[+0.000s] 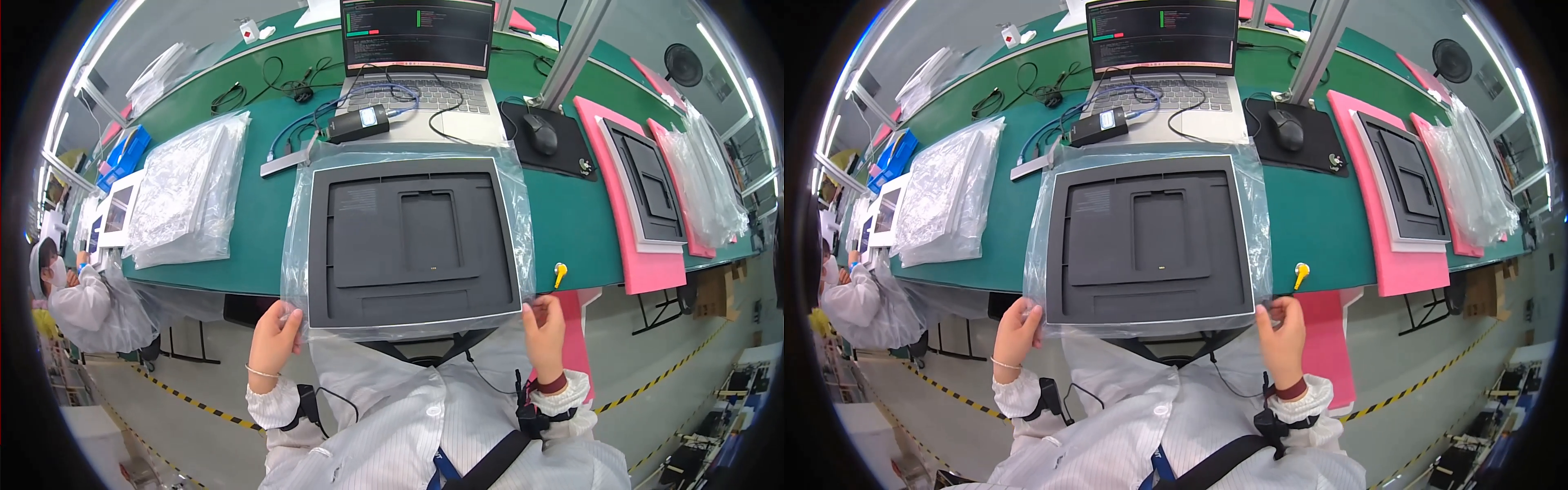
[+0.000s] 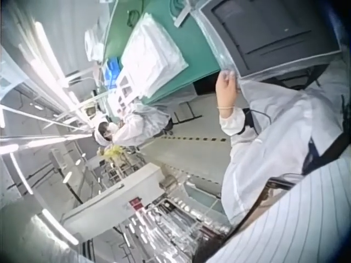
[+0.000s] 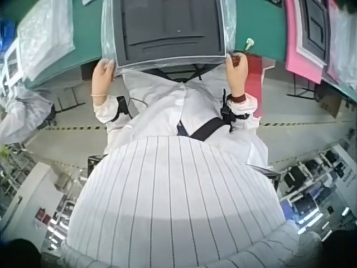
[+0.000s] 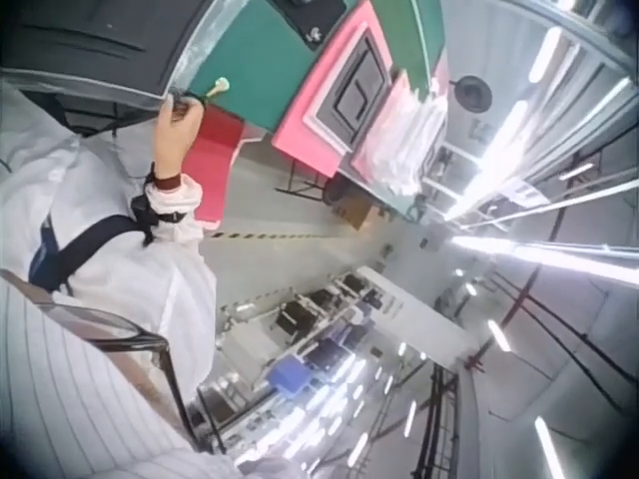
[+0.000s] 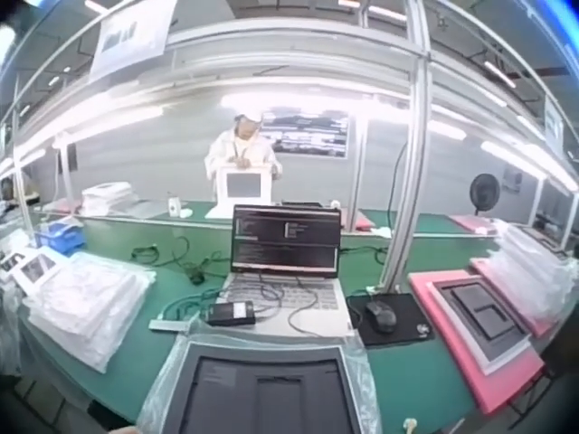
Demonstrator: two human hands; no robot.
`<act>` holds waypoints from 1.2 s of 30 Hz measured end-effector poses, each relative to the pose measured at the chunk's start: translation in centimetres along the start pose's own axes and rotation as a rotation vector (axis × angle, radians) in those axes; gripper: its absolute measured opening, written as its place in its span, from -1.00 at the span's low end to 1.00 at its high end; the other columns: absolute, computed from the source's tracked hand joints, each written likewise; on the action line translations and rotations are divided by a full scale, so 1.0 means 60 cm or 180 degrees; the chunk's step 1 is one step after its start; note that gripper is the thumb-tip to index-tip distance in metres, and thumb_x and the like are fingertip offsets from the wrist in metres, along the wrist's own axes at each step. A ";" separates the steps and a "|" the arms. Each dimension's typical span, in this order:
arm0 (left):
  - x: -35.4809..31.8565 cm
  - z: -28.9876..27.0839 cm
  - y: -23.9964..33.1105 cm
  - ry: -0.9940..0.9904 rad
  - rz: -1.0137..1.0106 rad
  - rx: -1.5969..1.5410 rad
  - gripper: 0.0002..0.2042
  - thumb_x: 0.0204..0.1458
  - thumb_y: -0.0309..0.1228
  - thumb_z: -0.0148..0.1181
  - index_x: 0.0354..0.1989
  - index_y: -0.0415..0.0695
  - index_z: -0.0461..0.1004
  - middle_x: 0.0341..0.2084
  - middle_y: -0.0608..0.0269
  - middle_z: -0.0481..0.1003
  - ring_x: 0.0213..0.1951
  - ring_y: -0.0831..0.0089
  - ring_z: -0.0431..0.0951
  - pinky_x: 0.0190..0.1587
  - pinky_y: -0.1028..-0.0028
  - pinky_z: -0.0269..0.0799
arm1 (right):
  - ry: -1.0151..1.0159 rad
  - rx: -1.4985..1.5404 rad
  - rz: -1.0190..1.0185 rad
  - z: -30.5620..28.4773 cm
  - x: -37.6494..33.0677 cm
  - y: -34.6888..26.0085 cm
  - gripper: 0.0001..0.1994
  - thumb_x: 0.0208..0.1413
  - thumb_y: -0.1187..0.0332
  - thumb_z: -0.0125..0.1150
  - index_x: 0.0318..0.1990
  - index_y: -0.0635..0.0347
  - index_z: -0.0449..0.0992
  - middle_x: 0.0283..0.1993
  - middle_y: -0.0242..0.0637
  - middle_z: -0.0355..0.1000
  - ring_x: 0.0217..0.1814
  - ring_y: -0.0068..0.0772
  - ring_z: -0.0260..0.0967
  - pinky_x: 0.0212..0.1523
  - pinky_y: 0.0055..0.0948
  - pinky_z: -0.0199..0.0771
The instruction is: The recorder is placing plastic covers onto electronic components and then placing them into individual protective bags on an assembly line.
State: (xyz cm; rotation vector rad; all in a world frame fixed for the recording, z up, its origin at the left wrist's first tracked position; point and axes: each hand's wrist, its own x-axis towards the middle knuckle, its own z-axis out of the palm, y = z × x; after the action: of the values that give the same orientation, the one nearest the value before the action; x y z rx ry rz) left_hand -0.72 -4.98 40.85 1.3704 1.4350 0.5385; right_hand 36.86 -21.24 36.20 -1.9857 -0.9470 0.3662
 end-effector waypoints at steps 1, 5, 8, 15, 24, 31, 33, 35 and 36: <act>-0.001 0.002 -0.010 0.0038 -0.0073 -0.0047 -0.85 0.14 -0.39 0.03 -0.36 -0.22 0.33 -0.71 0.39 0.34 -0.72 0.68 0.29 -0.71 0.61 0.22 | -0.0048 0.0178 0.0077 0.001 -0.011 0.001 -0.74 0.07 0.31 0.18 -0.22 0.32 0.33 -0.34 -0.25 0.35 -0.33 -0.53 0.31 -0.29 -0.53 0.32; -0.004 0.004 -0.028 0.0113 -0.0043 -0.0271 -0.87 0.14 -0.41 0.01 -0.35 -0.22 0.33 -0.71 0.39 0.33 -0.74 0.67 0.28 -0.72 0.62 0.20 | -0.0351 0.2028 0.1293 0.004 -0.006 -0.014 -0.80 0.14 0.30 0.09 -0.33 0.29 0.38 -0.42 -0.37 0.35 -0.42 -0.59 0.26 -0.36 -0.57 0.28; -0.007 0.006 -0.010 0.0231 0.0077 -0.0328 -0.89 0.14 -0.43 0.00 -0.34 -0.22 0.33 -0.73 0.42 0.31 -0.76 0.69 0.25 -0.74 0.62 0.18 | -0.1217 0.1774 0.1271 -0.020 0.004 -0.008 -0.75 0.19 0.30 0.02 -0.51 0.23 0.38 -0.55 -0.48 0.31 -0.53 -0.68 0.19 -0.48 -0.60 0.19; -0.017 -0.007 0.020 0.0126 0.0274 -0.0638 -0.91 0.11 -0.47 0.02 -0.30 -0.23 0.37 -0.70 0.44 0.33 -0.76 0.71 0.22 -0.70 0.64 0.16 | -0.1166 0.1705 0.0270 -0.030 0.002 -0.034 -0.75 0.08 0.47 0.02 -0.63 0.25 0.28 -0.61 -0.46 0.23 -0.61 -0.67 0.11 -0.53 -0.62 0.10; 0.030 0.003 0.028 0.0085 0.0645 -0.0066 -0.85 0.08 -0.42 0.08 -0.30 -0.26 0.37 -0.70 0.36 0.39 -0.63 0.62 0.39 -0.56 0.59 0.29 | -0.0079 0.1412 0.0591 -0.012 0.051 -0.081 -0.77 0.13 0.48 0.03 -0.12 0.24 0.15 -0.41 -0.35 0.23 -0.52 -0.60 0.35 -0.57 -0.68 0.32; 0.050 0.012 0.037 -0.0023 0.0545 -0.0199 -0.72 0.18 -0.33 -0.03 -0.55 -0.21 0.24 -0.78 0.35 0.29 -0.73 0.61 0.32 -0.69 0.56 0.20 | 0.0020 -0.0292 0.0506 -0.027 0.034 -0.047 -0.69 0.06 0.22 0.17 -0.56 0.30 0.45 -0.73 -0.22 0.36 -0.66 -0.35 0.39 -0.57 -0.40 0.32; 0.053 0.013 0.026 -0.0024 0.0590 -0.0330 -0.70 0.20 -0.32 -0.07 -0.57 -0.19 0.23 -0.81 0.39 0.24 -0.76 0.61 0.29 -0.72 0.57 0.17 | -0.0239 -0.0536 0.0333 -0.026 0.040 -0.052 -0.63 0.08 0.16 0.13 -0.60 0.31 0.45 -0.74 -0.16 0.31 -0.68 -0.25 0.35 -0.60 -0.36 0.27; 0.044 0.009 0.028 0.0137 0.0579 -0.0149 -0.69 0.20 -0.32 -0.08 -0.60 -0.17 0.22 -0.82 0.41 0.21 -0.80 0.63 0.26 -0.75 0.59 0.14 | -0.0315 -0.0449 0.0235 -0.011 0.042 -0.057 -0.60 0.09 0.14 0.12 -0.62 0.31 0.44 -0.75 -0.11 0.27 -0.71 -0.19 0.30 -0.63 -0.32 0.21; 0.041 0.011 0.031 0.0111 0.0631 -0.0180 -0.69 0.20 -0.32 -0.08 -0.60 -0.17 0.22 -0.82 0.41 0.21 -0.80 0.63 0.26 -0.75 0.59 0.14 | -0.0344 -0.0188 0.0238 -0.001 0.042 -0.052 -0.60 0.09 0.15 0.12 -0.62 0.32 0.43 -0.75 -0.10 0.25 -0.73 -0.18 0.27 -0.64 -0.31 0.19</act>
State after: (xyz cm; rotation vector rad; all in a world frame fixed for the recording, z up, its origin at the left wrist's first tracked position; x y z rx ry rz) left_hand 1.15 -2.49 41.33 1.4728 1.3091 0.7286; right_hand 37.10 -18.42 39.02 -2.0765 -0.9625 0.4968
